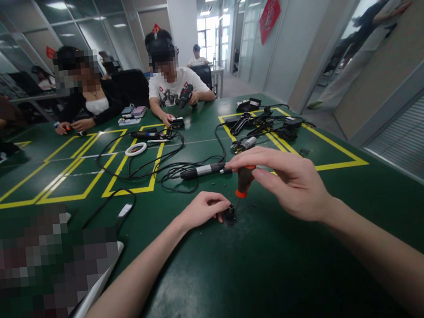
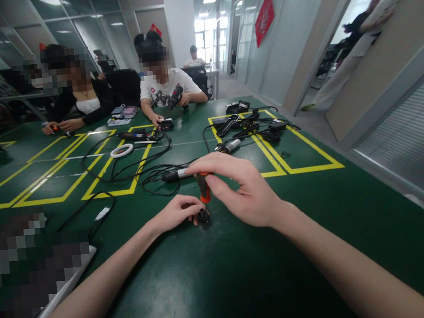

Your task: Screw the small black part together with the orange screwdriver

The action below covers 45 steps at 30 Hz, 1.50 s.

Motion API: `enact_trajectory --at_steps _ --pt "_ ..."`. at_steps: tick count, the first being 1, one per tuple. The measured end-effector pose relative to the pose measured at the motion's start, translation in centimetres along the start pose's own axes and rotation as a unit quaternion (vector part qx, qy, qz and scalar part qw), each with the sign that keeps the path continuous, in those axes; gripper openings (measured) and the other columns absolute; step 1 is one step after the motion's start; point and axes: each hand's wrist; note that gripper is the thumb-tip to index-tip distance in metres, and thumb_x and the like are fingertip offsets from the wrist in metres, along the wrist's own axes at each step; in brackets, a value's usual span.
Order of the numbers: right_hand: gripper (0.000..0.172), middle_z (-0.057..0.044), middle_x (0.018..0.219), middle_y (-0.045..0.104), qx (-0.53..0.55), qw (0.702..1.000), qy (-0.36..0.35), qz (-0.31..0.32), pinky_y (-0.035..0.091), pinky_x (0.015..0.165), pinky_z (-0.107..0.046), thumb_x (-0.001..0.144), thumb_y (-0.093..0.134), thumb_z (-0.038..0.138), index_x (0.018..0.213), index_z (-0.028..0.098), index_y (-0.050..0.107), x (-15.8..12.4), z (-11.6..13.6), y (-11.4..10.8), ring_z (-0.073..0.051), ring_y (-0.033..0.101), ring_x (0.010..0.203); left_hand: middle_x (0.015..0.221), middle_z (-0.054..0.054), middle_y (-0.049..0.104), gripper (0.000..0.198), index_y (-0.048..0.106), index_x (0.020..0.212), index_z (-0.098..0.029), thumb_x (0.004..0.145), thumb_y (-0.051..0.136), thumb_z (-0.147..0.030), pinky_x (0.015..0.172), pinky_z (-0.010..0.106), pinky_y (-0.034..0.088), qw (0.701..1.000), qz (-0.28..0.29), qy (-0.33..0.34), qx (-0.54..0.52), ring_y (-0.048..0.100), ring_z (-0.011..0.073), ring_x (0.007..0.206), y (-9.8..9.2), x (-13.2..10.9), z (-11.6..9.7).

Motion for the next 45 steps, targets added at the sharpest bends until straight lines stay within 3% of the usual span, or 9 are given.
enact_trajectory --at_steps 5,11,18,24,27,32,37,40,45 --pt "0.021 -0.007 0.103 0.072 -0.059 0.998 -0.011 -0.036 0.059 0.082 -0.035 0.096 0.066 0.017 0.110 0.025 0.079 0.1 0.2 0.0 -0.021 0.070 0.096 0.072 0.003 0.072 0.029 0.074 0.083 -0.011 0.082 0.076 -0.040 0.060 0.022 0.048 1.000 0.008 0.001 -0.014 0.061 0.0097 0.056 -0.1 -0.1 0.0" --pt "0.037 -0.007 0.111 0.078 -0.037 0.999 -0.014 -0.012 0.060 0.088 -0.035 0.101 0.051 0.011 0.125 0.026 0.074 0.1 -0.1 -0.1 -0.020 0.073 0.100 0.075 0.003 0.073 0.032 0.075 0.086 -0.011 0.079 0.080 -0.042 0.060 0.023 0.049 1.000 0.011 -0.009 -0.025 0.061 0.0098 0.056 -0.2 0.0 0.1" --pt "0.024 -0.008 0.105 0.069 -0.055 0.998 -0.013 -0.033 0.059 0.084 -0.035 0.096 0.068 0.018 0.115 0.026 0.079 0.1 0.1 0.1 -0.021 0.068 0.098 0.071 0.002 0.071 0.033 0.072 0.082 -0.012 0.080 0.076 -0.045 0.059 0.023 0.046 1.000 0.009 -0.002 -0.010 0.060 0.0100 0.056 -0.1 -0.1 -0.1" --pt "0.037 -0.008 0.107 0.075 -0.010 1.000 -0.021 -0.004 0.060 0.083 -0.035 0.099 0.053 0.011 0.124 0.025 0.075 0.2 0.3 -0.2 -0.019 0.071 0.094 0.074 0.004 0.072 0.036 0.072 0.084 -0.012 0.080 0.076 -0.047 0.057 0.023 0.044 1.000 0.006 -0.002 -0.004 0.061 0.0110 0.057 -0.1 -0.2 -0.1" --pt "0.033 -0.008 0.103 0.077 0.026 1.000 -0.008 -0.008 0.061 0.080 -0.035 0.101 0.050 0.014 0.117 0.024 0.077 0.2 0.0 -0.2 -0.019 0.074 0.086 0.073 0.003 0.071 0.035 0.073 0.085 -0.012 0.082 0.074 -0.047 0.059 0.023 0.045 1.000 0.006 0.003 0.004 0.062 0.0114 0.057 -0.2 -0.1 -0.1" --pt "0.015 -0.007 0.103 0.080 0.106 0.993 0.047 -0.034 0.061 0.087 -0.036 0.099 0.062 0.020 0.096 0.023 0.077 0.1 -0.2 0.2 -0.021 0.075 0.097 0.074 0.005 0.072 0.033 0.074 0.087 -0.011 0.086 0.070 -0.044 0.059 0.023 0.045 1.000 0.010 0.008 0.024 0.063 0.0121 0.058 -0.3 -0.2 -0.1" --pt "0.012 -0.010 0.111 0.077 0.307 0.943 0.131 0.001 0.060 0.077 -0.036 0.103 0.058 0.030 0.111 0.022 0.062 0.1 -0.3 0.6 -0.021 0.074 0.093 0.076 0.005 0.073 0.030 0.074 0.089 -0.011 0.085 0.068 -0.040 0.058 0.022 0.043 0.999 0.020 0.019 0.019 0.063 0.0119 0.058 -0.5 -0.3 -0.1" --pt "0.010 -0.005 0.092 0.071 0.401 0.902 0.162 -0.005 0.055 0.070 -0.035 0.099 0.056 0.030 0.095 0.021 0.057 0.3 -0.4 0.9 -0.019 0.066 0.077 0.074 0.004 0.072 0.031 0.074 0.089 -0.011 0.085 0.067 -0.040 0.058 0.022 0.043 0.999 0.020 0.027 0.009 0.064 0.0121 0.057 -0.6 -0.3 0.0" --pt "0.017 0.001 0.069 0.048 0.476 0.857 0.195 -0.039 0.038 0.056 -0.031 0.089 0.052 0.025 0.072 0.022 0.050 0.6 -0.2 1.6 -0.015 0.041 0.054 0.076 0.005 0.072 0.040 0.074 0.089 -0.011 0.088 0.066 -0.050 0.058 0.023 0.043 0.999 0.023 0.031 0.015 0.063 0.0118 0.057 -0.5 -0.3 -0.1"
Point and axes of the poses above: each hand's wrist, its own x-axis towards the middle knuckle, its own y-axis out of the palm, z = x × y
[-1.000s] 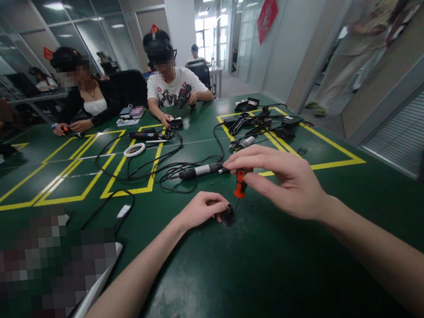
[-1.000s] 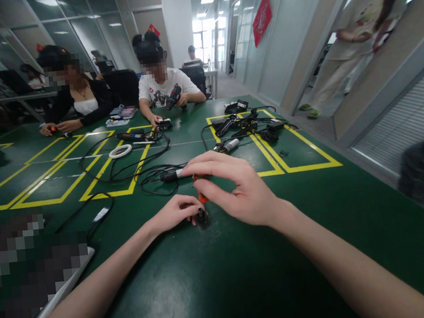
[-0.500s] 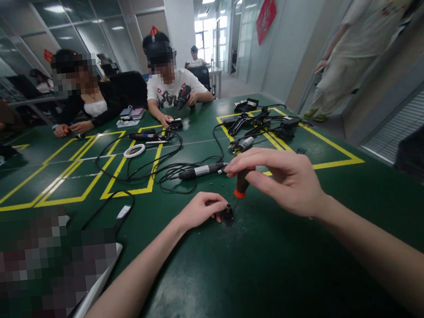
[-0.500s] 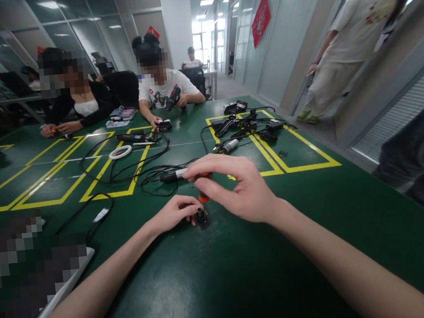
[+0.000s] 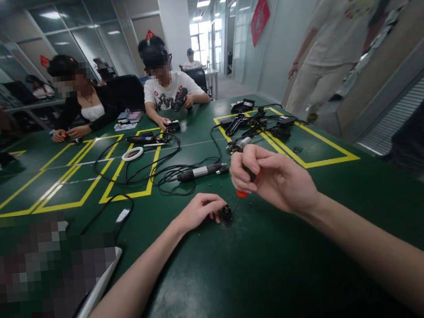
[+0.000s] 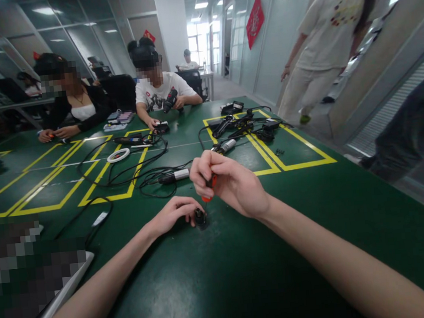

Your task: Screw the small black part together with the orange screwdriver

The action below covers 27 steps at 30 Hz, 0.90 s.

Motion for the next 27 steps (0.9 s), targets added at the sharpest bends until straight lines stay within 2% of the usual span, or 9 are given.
enact_trajectory --at_steps 5,9,12,14,16,18,23,27 --pt "0.025 0.006 0.056 0.035 0.052 0.999 -0.008 -0.001 0.025 0.049 -0.027 0.088 0.052 0.029 0.064 0.023 0.048 -0.11 -0.28 -0.16 -0.013 0.023 0.046 0.076 0.005 0.071 0.048 0.073 0.087 -0.012 0.087 0.066 -0.059 0.057 0.023 0.042 1.000 -0.001 -0.004 0.018 0.063 0.0120 0.059 0.05 0.05 0.03" --pt "0.023 0.008 0.054 0.033 0.047 0.999 0.000 -0.002 0.024 0.047 -0.026 0.089 0.053 0.034 0.069 0.023 0.050 -0.12 -0.41 -0.44 -0.011 0.020 0.044 0.073 0.004 0.070 0.049 0.073 0.086 -0.012 0.086 0.067 -0.061 0.057 0.023 0.042 1.000 -0.004 -0.013 0.025 0.063 0.0122 0.059 0.04 0.08 0.10" --pt "0.014 0.008 0.054 0.037 0.051 0.999 0.000 -0.012 0.027 0.048 -0.025 0.088 0.053 0.030 0.076 0.023 0.051 -0.06 -0.44 -0.41 -0.011 0.024 0.044 0.072 0.003 0.070 0.049 0.073 0.086 -0.012 0.084 0.068 -0.062 0.057 0.023 0.042 1.000 -0.006 -0.014 0.020 0.063 0.0122 0.059 0.02 0.10 0.13" --pt "0.009 0.006 0.056 0.045 0.056 0.998 -0.005 -0.005 0.031 0.049 -0.025 0.086 0.055 0.026 0.078 0.023 0.054 -0.03 -0.42 -0.33 -0.012 0.033 0.045 0.071 0.003 0.069 0.050 0.073 0.086 -0.012 0.084 0.068 -0.061 0.057 0.023 0.042 1.000 -0.008 -0.012 0.018 0.063 0.0121 0.058 0.02 0.13 0.13" --pt "0.011 0.003 0.063 0.053 0.057 0.998 -0.006 0.014 0.035 0.049 -0.027 0.084 0.057 0.025 0.074 0.021 0.057 -0.03 -0.39 -0.22 -0.014 0.042 0.048 0.071 0.003 0.069 0.050 0.073 0.086 -0.011 0.084 0.068 -0.061 0.057 0.023 0.042 1.000 -0.006 -0.014 0.020 0.062 0.0119 0.057 0.04 0.18 0.12" --pt "0.017 0.001 0.066 0.054 0.062 0.998 0.006 0.032 0.036 0.049 -0.028 0.084 0.059 0.028 0.068 0.020 0.059 -0.06 -0.37 -0.08 -0.014 0.045 0.050 0.070 0.003 0.069 0.050 0.073 0.086 -0.012 0.084 0.068 -0.061 0.057 0.023 0.042 1.000 -0.005 -0.015 0.021 0.062 0.0119 0.057 0.06 0.23 0.10" --pt "0.034 0.005 0.051 0.036 0.063 0.996 0.031 0.059 0.027 0.046 -0.027 0.091 0.054 0.034 0.060 0.022 0.051 -0.35 -0.41 0.14 -0.012 0.026 0.044 0.069 0.003 0.069 0.048 0.073 0.083 -0.012 0.084 0.069 -0.060 0.057 0.023 0.042 1.000 -0.011 -0.015 0.022 0.062 0.0121 0.057 0.14 0.22 0.01" --pt "0.030 0.009 0.046 0.027 0.067 0.996 0.024 0.044 0.022 0.044 -0.026 0.091 0.051 0.037 0.064 0.023 0.049 -0.60 -0.36 -0.13 -0.011 0.016 0.040 0.068 0.004 0.069 0.046 0.074 0.085 -0.011 0.084 0.070 -0.057 0.057 0.022 0.043 1.000 -0.012 -0.015 0.019 0.062 0.0118 0.057 0.14 0.15 -0.13"
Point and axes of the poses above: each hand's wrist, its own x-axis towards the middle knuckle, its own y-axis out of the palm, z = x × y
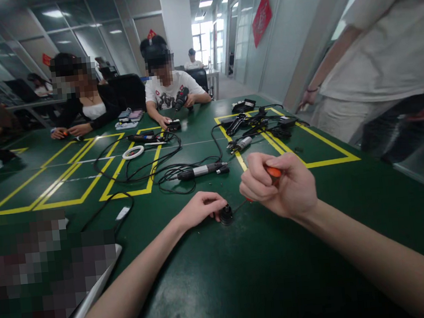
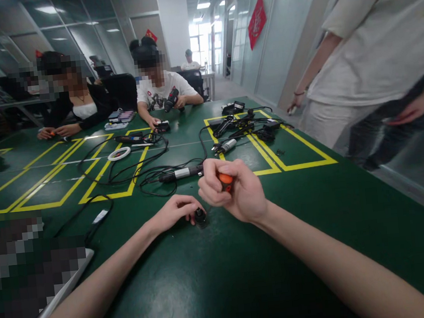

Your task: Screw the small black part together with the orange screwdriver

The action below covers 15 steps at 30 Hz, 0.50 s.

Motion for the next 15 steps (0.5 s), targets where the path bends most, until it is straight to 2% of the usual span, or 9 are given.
enact_trajectory --at_steps 6,12,15 --pt "0.013 0.011 0.047 0.028 0.017 1.000 -0.002 -0.003 0.023 0.045 -0.024 0.086 0.051 0.032 0.077 0.025 0.046 0.10 0.19 -0.44 -0.010 0.014 0.041 0.068 0.003 0.069 0.045 0.074 0.087 -0.011 0.083 0.071 -0.056 0.056 0.022 0.043 1.000 -0.001 -0.004 -0.001 0.061 0.0112 0.056 -0.01 0.08 0.14" --pt "0.014 0.006 0.059 0.048 -0.011 1.000 0.001 -0.023 0.030 0.046 -0.025 0.089 0.055 0.031 0.079 0.023 0.047 0.61 -0.10 -0.57 -0.011 0.035 0.042 0.067 0.002 0.068 0.044 0.074 0.087 -0.011 0.081 0.073 -0.055 0.056 0.022 0.042 1.000 -0.003 -0.004 -0.011 0.060 0.0105 0.055 0.03 0.10 0.33" --pt "0.014 0.005 0.061 0.050 -0.012 1.000 0.002 -0.018 0.034 0.048 -0.026 0.090 0.056 0.030 0.080 0.022 0.050 0.67 -0.19 -0.58 -0.011 0.042 0.045 0.065 0.001 0.067 0.042 0.074 0.085 -0.011 0.081 0.074 -0.053 0.055 0.022 0.042 1.000 -0.008 -0.006 -0.019 0.059 0.0101 0.054 0.12 0.08 0.21"
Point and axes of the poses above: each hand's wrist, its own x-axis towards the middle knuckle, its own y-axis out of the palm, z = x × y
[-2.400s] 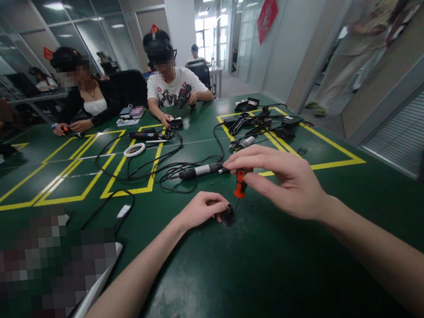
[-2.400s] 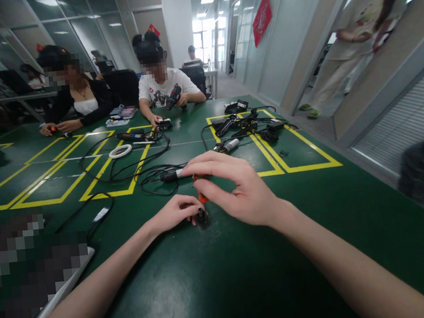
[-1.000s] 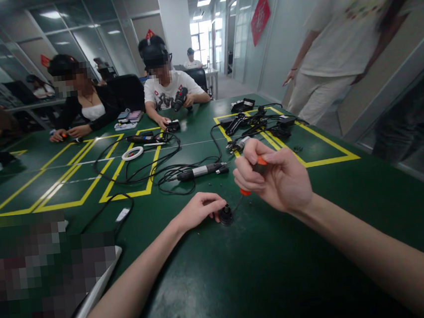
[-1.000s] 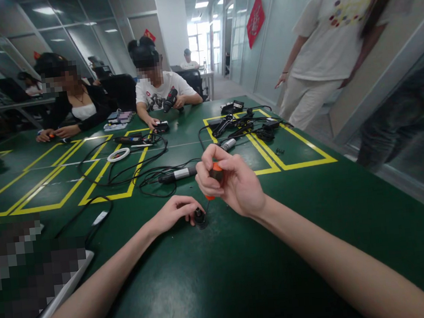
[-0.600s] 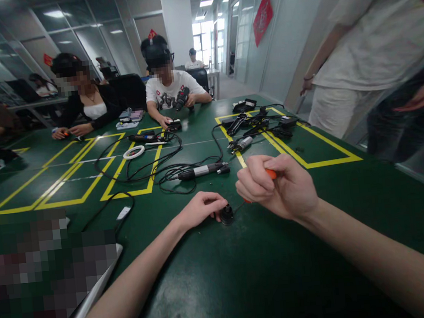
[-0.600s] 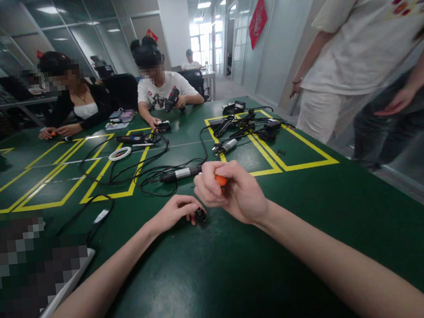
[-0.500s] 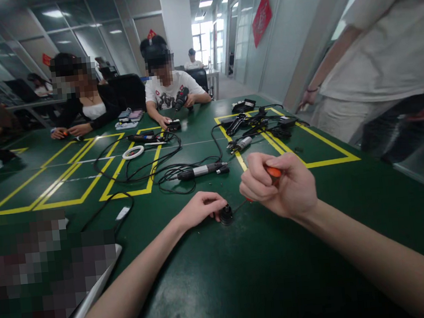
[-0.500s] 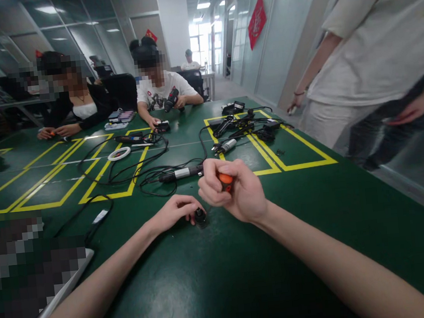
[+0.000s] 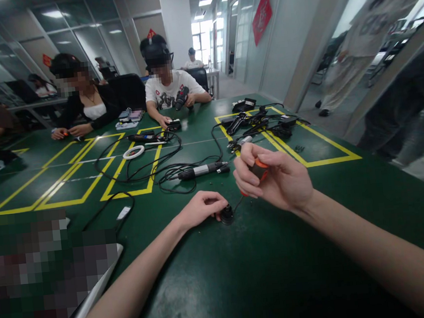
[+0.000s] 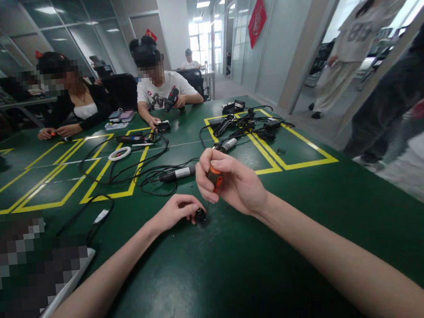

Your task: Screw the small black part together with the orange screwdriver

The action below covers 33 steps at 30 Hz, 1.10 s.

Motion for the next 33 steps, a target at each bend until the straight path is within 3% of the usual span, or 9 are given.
enact_trajectory --at_steps 6,12,16,21,24,26,33 --pt "0.015 0.006 0.058 0.046 -0.010 0.999 -0.013 -0.027 0.034 0.052 -0.025 0.094 0.054 0.028 0.082 0.022 0.051 -0.02 0.10 0.38 -0.012 0.036 0.049 0.066 0.001 0.068 0.043 0.074 0.084 -0.011 0.077 0.079 -0.053 0.055 0.021 0.044 1.000 0.005 0.001 -0.019 0.060 0.0101 0.054 0.06 0.06 0.03" --pt "0.027 0.008 0.056 0.033 -0.013 0.999 -0.021 -0.042 0.023 0.048 -0.024 0.096 0.053 0.035 0.073 0.022 0.048 -0.03 0.01 0.47 -0.010 0.021 0.047 0.070 0.003 0.070 0.041 0.073 0.085 -0.011 0.077 0.078 -0.051 0.056 0.021 0.045 1.000 0.004 -0.001 -0.016 0.060 0.0098 0.055 0.05 -0.01 0.02" --pt "0.021 0.009 0.054 0.033 0.001 0.999 -0.019 -0.028 0.022 0.048 -0.024 0.094 0.052 0.038 0.080 0.023 0.049 -0.30 -0.15 0.46 -0.010 0.020 0.046 0.069 0.002 0.069 0.041 0.074 0.086 -0.010 0.078 0.077 -0.050 0.057 0.022 0.045 1.000 0.009 0.001 -0.015 0.059 0.0097 0.055 0.07 -0.02 -0.09" --pt "0.013 0.007 0.059 0.044 -0.001 0.999 -0.029 -0.023 0.027 0.050 -0.025 0.091 0.055 0.031 0.083 0.022 0.052 -0.38 -0.28 0.56 -0.011 0.031 0.048 0.067 0.001 0.067 0.038 0.074 0.086 -0.010 0.080 0.075 -0.048 0.056 0.021 0.044 1.000 0.005 0.007 -0.014 0.059 0.0096 0.054 0.13 -0.03 -0.14" --pt "0.018 0.002 0.068 0.053 -0.013 0.999 -0.037 -0.021 0.035 0.053 -0.027 0.093 0.057 0.030 0.078 0.020 0.056 -0.23 -0.21 0.72 -0.014 0.047 0.054 0.065 0.000 0.067 0.037 0.074 0.086 -0.010 0.080 0.075 -0.047 0.056 0.021 0.044 1.000 0.007 0.008 -0.016 0.060 0.0098 0.054 0.14 -0.03 -0.13" --pt "0.024 0.001 0.069 0.052 -0.015 0.999 -0.031 -0.020 0.037 0.054 -0.028 0.094 0.057 0.030 0.073 0.019 0.057 -0.14 -0.11 0.83 -0.014 0.048 0.057 0.065 0.000 0.066 0.036 0.073 0.085 -0.011 0.080 0.076 -0.047 0.056 0.021 0.044 1.000 0.007 0.009 -0.018 0.059 0.0099 0.054 0.15 -0.02 -0.11" --pt "0.031 0.006 0.058 0.038 0.010 1.000 -0.017 -0.007 0.023 0.048 -0.025 0.098 0.054 0.036 0.072 0.020 0.053 -0.25 -0.12 0.84 -0.011 0.026 0.049 0.063 0.000 0.066 0.038 0.073 0.083 -0.011 0.079 0.077 -0.048 0.054 0.021 0.044 1.000 0.003 0.015 -0.024 0.059 0.0096 0.053 0.25 -0.03 -0.12"
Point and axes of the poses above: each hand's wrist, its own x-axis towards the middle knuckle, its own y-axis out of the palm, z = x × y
